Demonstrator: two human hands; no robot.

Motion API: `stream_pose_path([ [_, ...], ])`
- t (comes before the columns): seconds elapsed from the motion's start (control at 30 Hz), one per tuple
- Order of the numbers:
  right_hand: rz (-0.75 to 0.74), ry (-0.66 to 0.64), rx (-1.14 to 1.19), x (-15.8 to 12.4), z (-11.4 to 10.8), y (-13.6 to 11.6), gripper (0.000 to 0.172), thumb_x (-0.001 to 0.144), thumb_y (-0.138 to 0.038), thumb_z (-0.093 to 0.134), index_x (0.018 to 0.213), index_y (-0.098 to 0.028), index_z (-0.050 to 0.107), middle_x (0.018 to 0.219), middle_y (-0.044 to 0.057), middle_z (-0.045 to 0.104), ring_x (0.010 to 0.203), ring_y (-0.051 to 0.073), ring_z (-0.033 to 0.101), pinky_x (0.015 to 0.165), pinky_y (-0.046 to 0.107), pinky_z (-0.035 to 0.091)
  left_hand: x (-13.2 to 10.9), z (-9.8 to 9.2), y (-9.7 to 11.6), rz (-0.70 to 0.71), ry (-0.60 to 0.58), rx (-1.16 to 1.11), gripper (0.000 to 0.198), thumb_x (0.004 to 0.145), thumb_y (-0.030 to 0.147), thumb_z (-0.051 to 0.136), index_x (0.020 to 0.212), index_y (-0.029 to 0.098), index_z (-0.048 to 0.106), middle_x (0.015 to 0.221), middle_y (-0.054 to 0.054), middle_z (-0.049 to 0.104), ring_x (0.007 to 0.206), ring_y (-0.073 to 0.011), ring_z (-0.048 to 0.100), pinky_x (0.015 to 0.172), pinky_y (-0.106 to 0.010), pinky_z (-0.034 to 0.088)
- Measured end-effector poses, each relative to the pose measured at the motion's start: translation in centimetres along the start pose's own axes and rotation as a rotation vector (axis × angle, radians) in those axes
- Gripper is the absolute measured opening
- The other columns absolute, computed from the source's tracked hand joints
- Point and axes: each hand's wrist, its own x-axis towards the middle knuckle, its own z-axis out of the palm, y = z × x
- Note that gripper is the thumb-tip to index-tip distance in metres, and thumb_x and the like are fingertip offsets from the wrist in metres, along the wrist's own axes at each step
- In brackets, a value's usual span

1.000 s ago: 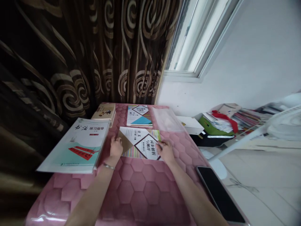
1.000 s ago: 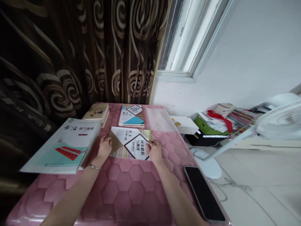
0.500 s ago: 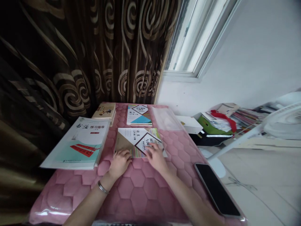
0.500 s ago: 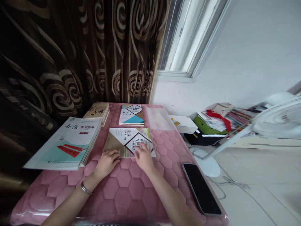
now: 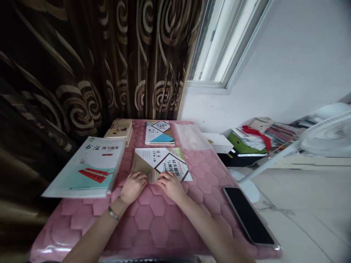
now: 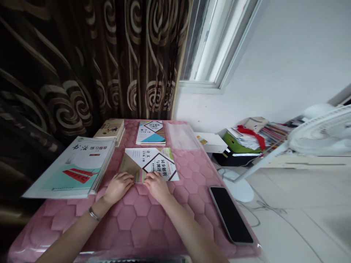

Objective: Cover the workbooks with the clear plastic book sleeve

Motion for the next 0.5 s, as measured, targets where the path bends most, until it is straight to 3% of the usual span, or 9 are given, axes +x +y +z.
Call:
stream_pose_path([
  [0.2,0.119,0.039,0.033,-4.1,-3.4,5.6,0.015,0.088,-0.025,0.061,0.088,-0.028,0.076,0.105,0.003,0.069,0.096,0.02,0.058,0.087,0.037,0.048,-2.4,-0.4,-2.3,-0.017,0.025,-0.021,0.023,0.094,0.018,0.047,0.085,0.019,0.069,0.102,-0.004,0.071,0.098,-0.0176,0.061,0.093,-0.037,0.047],
  [0.3,0.232,0.036,0.028,-5.9,-4.6,8.3,0.015,0.087,-0.026,0.062,0.086,-0.029,0.077,0.106,0.005,0.068,0.096,0.022,0.059,0.086,0.038,0.049,-3.5,0.0,-3.1,-0.091,0.038,-0.061,0.024,0.093,0.016,0.045,0.087,0.019,0.068,0.101,-0.005,0.071,0.101,-0.0172,0.061,0.099,-0.038,0.046],
  [0.5,0.351,0.072,0.142,-7.1,-5.1,10.2,0.016,0.083,-0.023,0.063,0.081,-0.028,0.077,0.102,0.006,0.067,0.098,0.022,0.06,0.09,0.04,0.049,-4.1,0.7,-3.6,-0.207,0.057,-0.164,0.022,0.091,0.015,0.048,0.086,0.021,0.068,0.106,-0.003,0.07,0.105,-0.0167,0.061,0.1,-0.036,0.049],
])
